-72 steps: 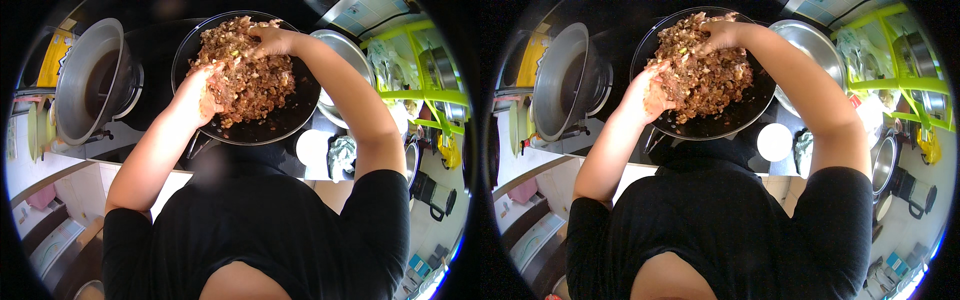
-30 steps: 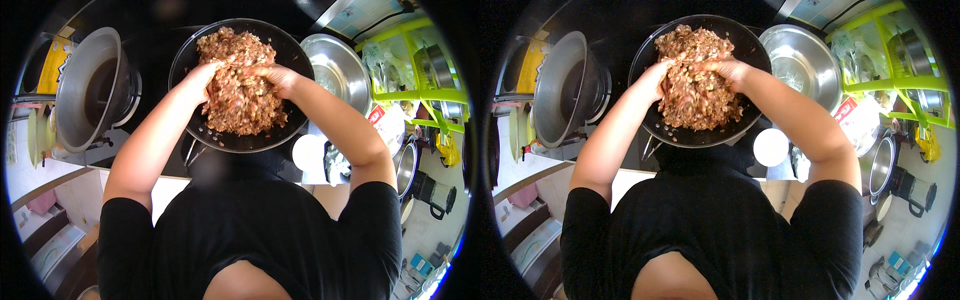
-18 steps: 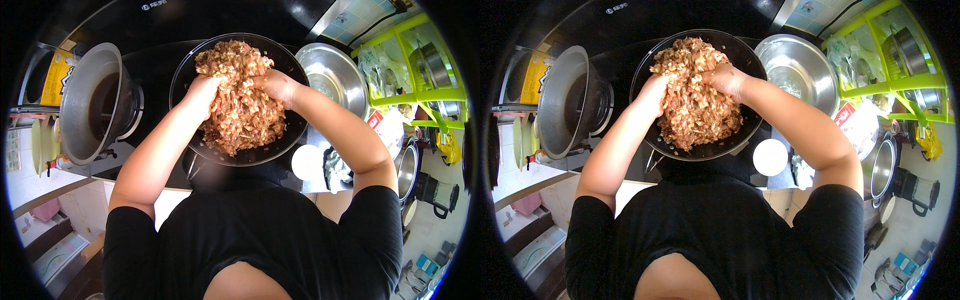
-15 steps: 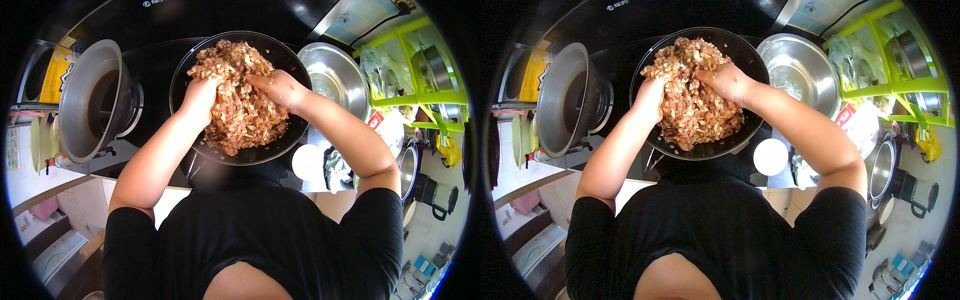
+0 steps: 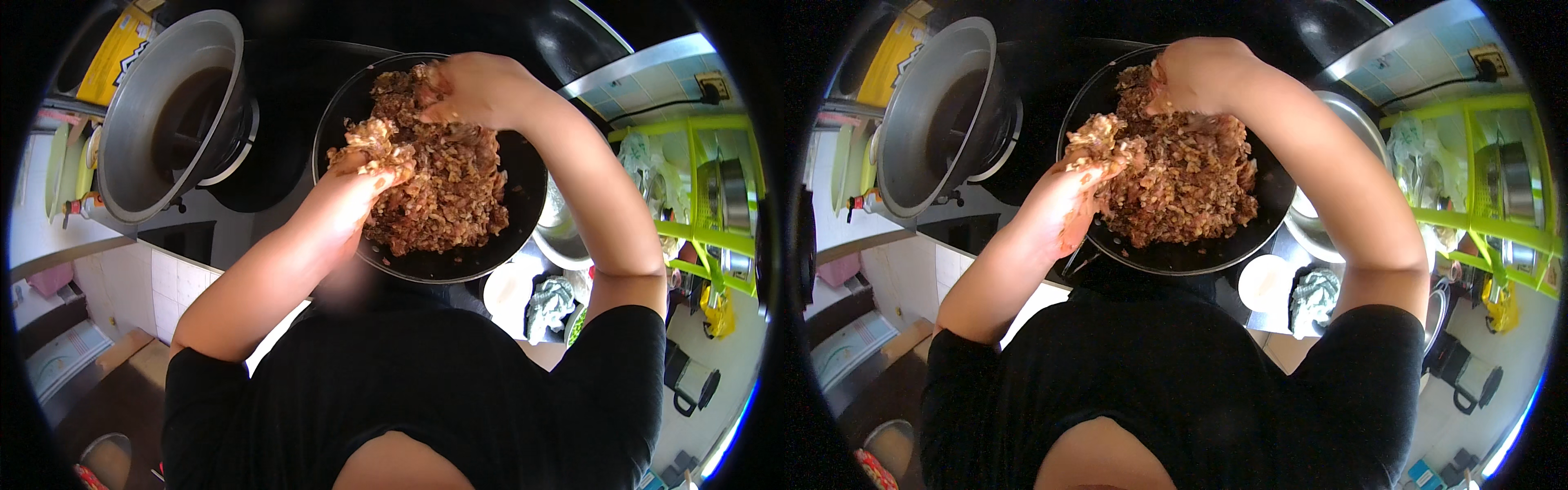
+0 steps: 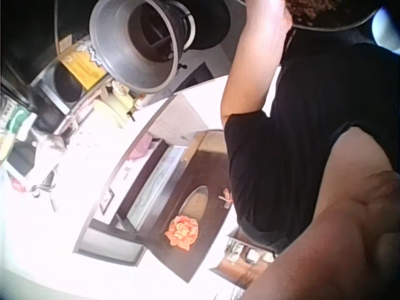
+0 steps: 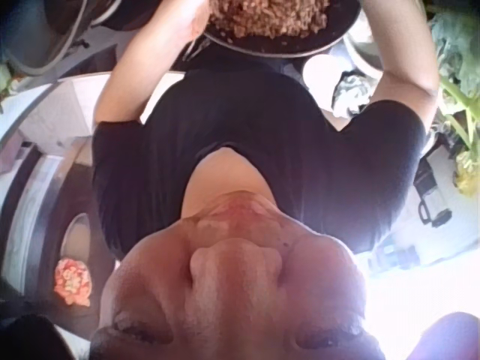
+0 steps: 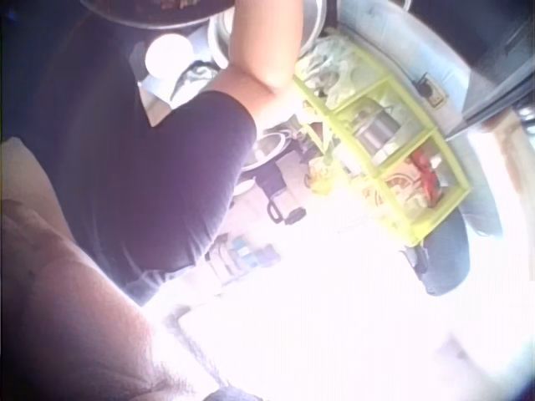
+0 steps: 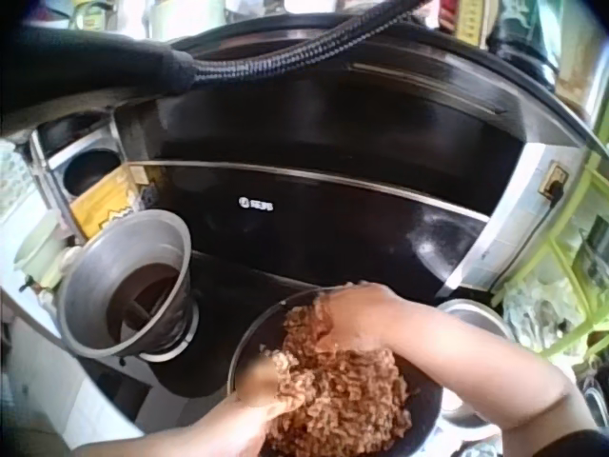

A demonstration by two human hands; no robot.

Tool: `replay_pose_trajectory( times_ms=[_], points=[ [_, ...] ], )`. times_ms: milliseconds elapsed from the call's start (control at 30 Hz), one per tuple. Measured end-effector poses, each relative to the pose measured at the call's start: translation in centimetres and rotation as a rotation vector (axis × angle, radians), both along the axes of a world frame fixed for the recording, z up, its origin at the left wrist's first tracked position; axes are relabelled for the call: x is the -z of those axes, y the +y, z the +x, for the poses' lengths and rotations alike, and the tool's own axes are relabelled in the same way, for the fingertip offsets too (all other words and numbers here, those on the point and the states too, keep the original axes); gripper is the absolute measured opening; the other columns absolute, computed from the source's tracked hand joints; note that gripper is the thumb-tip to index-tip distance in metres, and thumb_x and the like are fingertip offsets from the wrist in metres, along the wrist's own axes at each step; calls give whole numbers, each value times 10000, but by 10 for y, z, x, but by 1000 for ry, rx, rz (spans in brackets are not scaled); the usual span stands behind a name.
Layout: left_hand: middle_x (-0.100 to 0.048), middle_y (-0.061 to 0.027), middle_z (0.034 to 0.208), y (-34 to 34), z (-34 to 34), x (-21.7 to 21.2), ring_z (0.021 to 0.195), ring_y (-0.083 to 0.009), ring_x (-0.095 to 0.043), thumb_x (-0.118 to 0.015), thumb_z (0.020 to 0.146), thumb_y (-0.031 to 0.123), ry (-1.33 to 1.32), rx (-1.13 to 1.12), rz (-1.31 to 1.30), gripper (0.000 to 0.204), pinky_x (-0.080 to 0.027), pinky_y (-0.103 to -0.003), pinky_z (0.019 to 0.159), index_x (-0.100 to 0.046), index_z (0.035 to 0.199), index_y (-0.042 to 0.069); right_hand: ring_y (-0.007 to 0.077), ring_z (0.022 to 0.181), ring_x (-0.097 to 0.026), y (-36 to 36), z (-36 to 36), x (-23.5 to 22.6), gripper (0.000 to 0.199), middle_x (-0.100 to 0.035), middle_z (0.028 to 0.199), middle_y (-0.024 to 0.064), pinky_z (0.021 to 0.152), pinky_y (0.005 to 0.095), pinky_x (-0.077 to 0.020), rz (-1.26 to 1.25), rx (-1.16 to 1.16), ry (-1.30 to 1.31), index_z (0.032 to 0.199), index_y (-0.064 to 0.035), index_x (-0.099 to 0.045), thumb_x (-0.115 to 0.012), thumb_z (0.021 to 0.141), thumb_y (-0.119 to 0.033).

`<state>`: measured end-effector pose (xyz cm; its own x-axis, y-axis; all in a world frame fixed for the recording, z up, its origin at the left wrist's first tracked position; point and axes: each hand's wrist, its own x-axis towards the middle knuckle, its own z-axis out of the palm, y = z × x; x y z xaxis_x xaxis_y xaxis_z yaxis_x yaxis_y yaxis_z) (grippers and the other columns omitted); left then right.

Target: The person adds various seasonings and sauces to a bowl of ground meat and chopped onions, then mixes the ingredients thoroughly by hand. The person uses a spoon to add powders and pours liquids from bottles before kneading the mixture with both hands.

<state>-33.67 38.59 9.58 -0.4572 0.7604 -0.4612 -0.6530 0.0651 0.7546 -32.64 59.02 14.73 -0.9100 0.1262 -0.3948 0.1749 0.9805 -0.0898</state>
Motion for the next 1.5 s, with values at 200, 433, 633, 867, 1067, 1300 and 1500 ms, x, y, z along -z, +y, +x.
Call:
replay_pose_trajectory(
  times_ms=[200,433,633,867,1067,1300,1500],
  points=[
    [-479,-88,1212,14,-2,12,1150,-203,-430,-455,858,135,1,-99,-83,496,-364,-467,922,-306,1331,121,294,1085,-500,24,-49,85,778,-502,1178,182,885,365,-423,-254,-242,-99,1268,-48,-411,-745,629,-341],
    [-423,-86,1270,28,-12,33,1148,-232,-431,-452,867,113,2,-259,-67,536,-359,-491,896,-213,1346,132,211,740,-580,8,-48,85,448,-613,871,144,664,324,-471,-607,43,-521,1027,12,-578,-665,622,-159],
    [-420,-103,1273,19,-18,8,1167,-237,-415,-452,866,144,28,-168,-70,564,-379,-506,873,-196,1367,98,258,837,-607,-16,16,46,435,-629,859,168,796,351,-458,-172,-69,-277,1023,-6,-606,-655,731,-325],
    [-390,-114,1302,31,-29,13,1187,-218,-404,-402,874,80,339,52,-83,445,-330,-320,998,-328,1308,15,149,916,-542,-4,85,38,392,-587,1013,101,824,290,-438,-600,372,282,1148,-21,-460,-606,786,-56],
    [-464,-113,1254,57,-42,53,1196,-170,-383,-555,824,171,96,7,-255,348,-309,-345,992,-496,1152,71,189,1035,-520,46,94,89,573,-513,1187,144,904,291,-399,-556,447,213,1321,-8,-327,-507,777,-3],
    [-603,-116,1047,104,-44,79,897,-204,-601,-516,860,199,-206,158,-68,276,-502,-395,788,-551,1103,73,199,993,-553,31,47,136,630,-582,1102,106,908,308,-419,-1443,690,231,1199,-11,-476,-678,603,1],
    [-551,-140,1114,102,-45,74,997,-221,-557,-512,787,32,41,130,-65,431,-471,-363,847,-444,1211,3,174,1037,-521,32,48,121,587,-565,1138,69,913,325,-412,-1613,542,291,1186,-35,-499,-717,641,-39]
  ],
)
